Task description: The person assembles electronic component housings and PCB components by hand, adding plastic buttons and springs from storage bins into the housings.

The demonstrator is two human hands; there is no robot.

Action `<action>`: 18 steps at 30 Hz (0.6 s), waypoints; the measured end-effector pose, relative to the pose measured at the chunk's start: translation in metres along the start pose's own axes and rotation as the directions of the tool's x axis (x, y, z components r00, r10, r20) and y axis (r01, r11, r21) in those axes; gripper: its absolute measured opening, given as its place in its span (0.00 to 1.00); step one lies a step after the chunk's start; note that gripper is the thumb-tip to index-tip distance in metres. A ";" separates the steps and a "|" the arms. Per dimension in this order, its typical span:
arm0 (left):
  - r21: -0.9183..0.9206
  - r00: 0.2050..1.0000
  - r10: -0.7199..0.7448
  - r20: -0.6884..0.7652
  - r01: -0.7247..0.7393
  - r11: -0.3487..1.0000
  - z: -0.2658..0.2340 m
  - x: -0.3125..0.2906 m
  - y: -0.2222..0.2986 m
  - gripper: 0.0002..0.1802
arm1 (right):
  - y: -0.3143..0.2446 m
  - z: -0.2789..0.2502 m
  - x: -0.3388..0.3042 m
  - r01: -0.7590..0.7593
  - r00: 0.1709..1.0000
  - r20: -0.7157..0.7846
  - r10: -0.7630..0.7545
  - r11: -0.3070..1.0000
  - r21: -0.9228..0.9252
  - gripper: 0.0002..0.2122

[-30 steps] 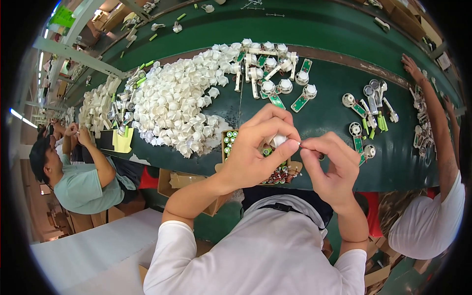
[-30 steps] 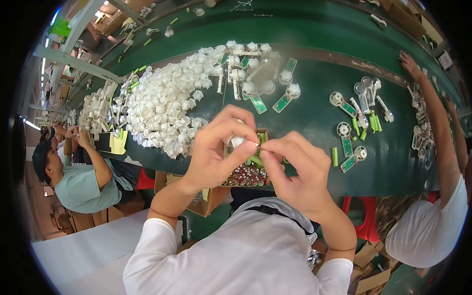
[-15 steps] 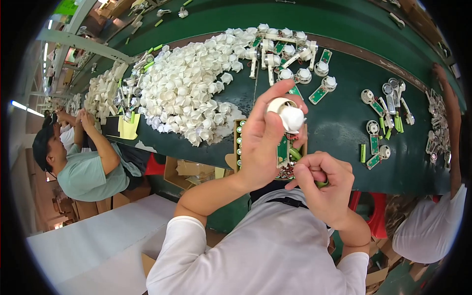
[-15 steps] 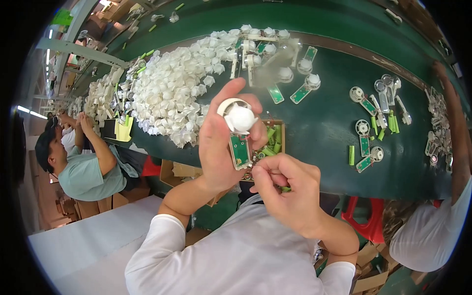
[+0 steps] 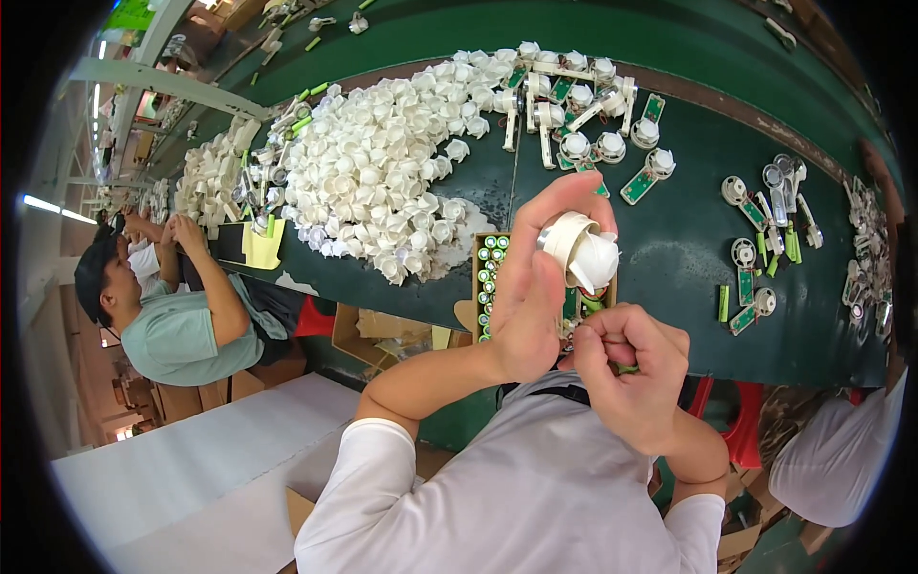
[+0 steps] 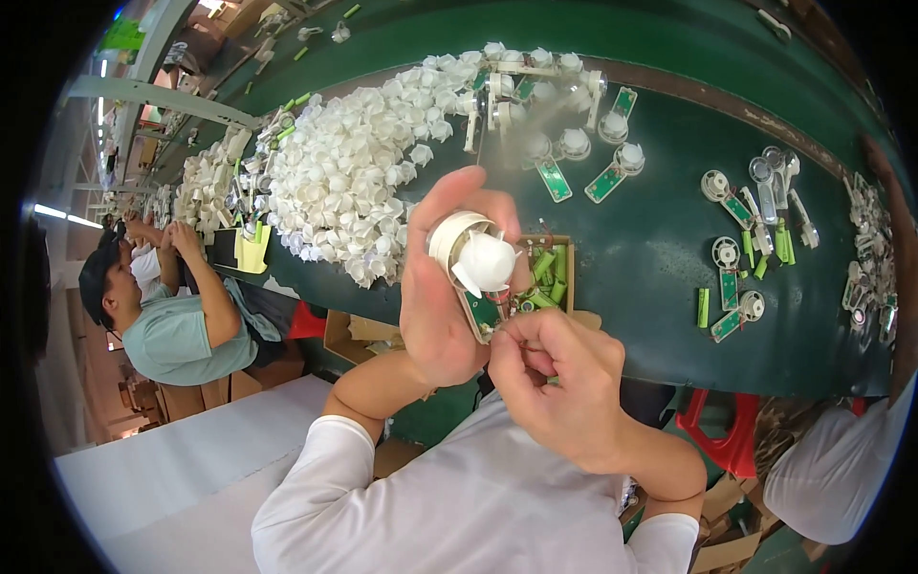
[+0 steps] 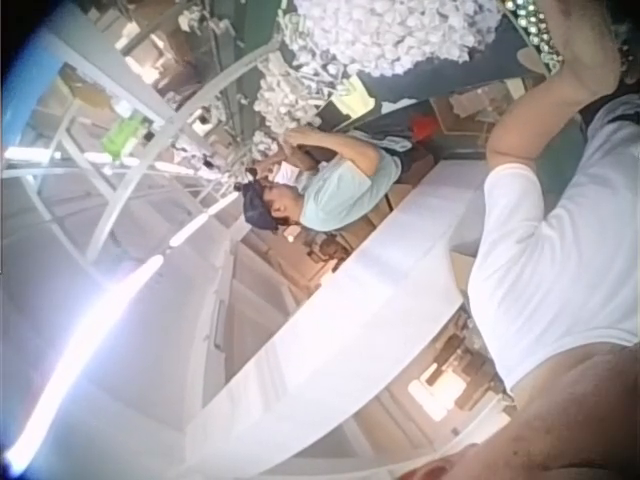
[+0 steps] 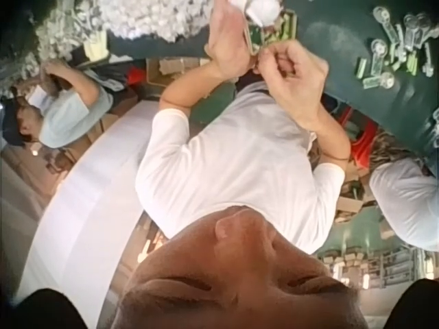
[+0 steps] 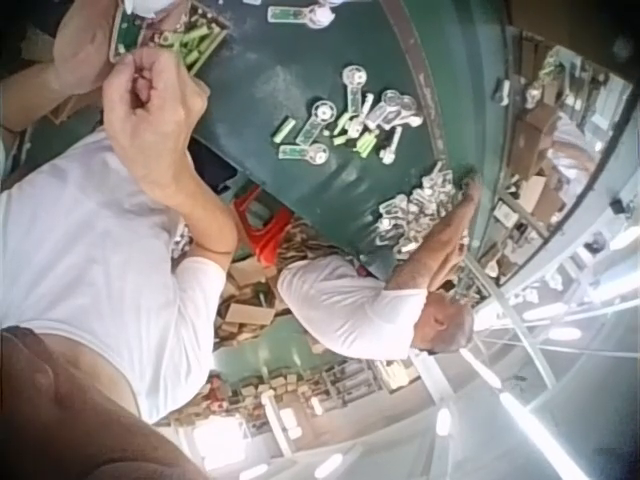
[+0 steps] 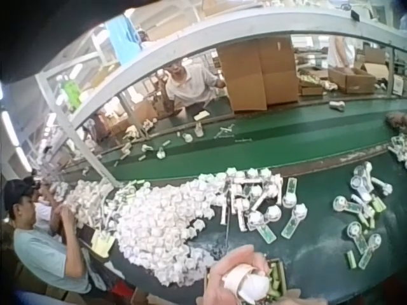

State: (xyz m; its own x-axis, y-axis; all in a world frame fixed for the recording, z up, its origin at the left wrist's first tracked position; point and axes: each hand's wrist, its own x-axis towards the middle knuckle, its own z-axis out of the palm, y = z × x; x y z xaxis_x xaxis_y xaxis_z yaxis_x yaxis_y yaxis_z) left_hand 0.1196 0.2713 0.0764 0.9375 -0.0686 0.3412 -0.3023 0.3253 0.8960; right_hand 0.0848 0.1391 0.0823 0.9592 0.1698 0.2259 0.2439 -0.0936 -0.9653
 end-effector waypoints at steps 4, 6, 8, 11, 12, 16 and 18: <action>-0.061 1.000 0.000 -0.028 -0.002 0.998 0.005 -0.001 0.001 0.36 | -0.005 -0.004 0.000 -0.038 0.998 0.048 0.039 0.999 -0.016 0.04; -0.022 0.999 0.038 0.015 -0.038 0.999 0.002 -0.001 -0.001 0.35 | -0.009 -0.007 0.002 -0.058 0.993 0.097 0.060 0.998 -0.020 0.03; -0.002 0.998 0.056 0.014 -0.056 0.998 0.002 0.000 -0.001 0.35 | -0.013 -0.007 0.007 -0.019 0.995 0.101 0.019 1.000 0.001 0.03; -0.008 0.998 0.059 0.007 -0.059 0.998 0.005 -0.001 0.003 0.33 | -0.008 -0.004 0.005 0.004 0.998 0.066 -0.007 0.999 0.039 0.03; -0.033 0.999 0.044 -0.002 -0.044 0.998 0.005 -0.002 0.004 0.32 | -0.008 -0.005 0.006 0.003 0.998 0.068 -0.006 0.999 0.040 0.03; -0.020 0.999 0.040 -0.003 -0.040 0.999 0.005 -0.005 0.001 0.31 | -0.006 -0.009 0.008 0.090 0.988 0.124 -0.088 0.996 -0.010 0.04; -0.079 1.000 0.002 -0.015 -0.003 0.997 0.005 -0.006 0.001 0.31 | -0.005 -0.008 0.008 0.089 0.989 0.117 -0.089 0.996 0.008 0.05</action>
State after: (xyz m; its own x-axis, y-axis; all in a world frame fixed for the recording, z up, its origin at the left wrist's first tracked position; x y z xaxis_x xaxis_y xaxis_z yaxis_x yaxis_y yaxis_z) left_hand 0.1126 0.2674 0.0763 0.9394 -0.0543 0.3386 -0.2904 0.3989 0.8698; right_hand 0.0919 0.1333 0.0897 0.9103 0.2913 0.2940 0.3268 -0.0700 -0.9425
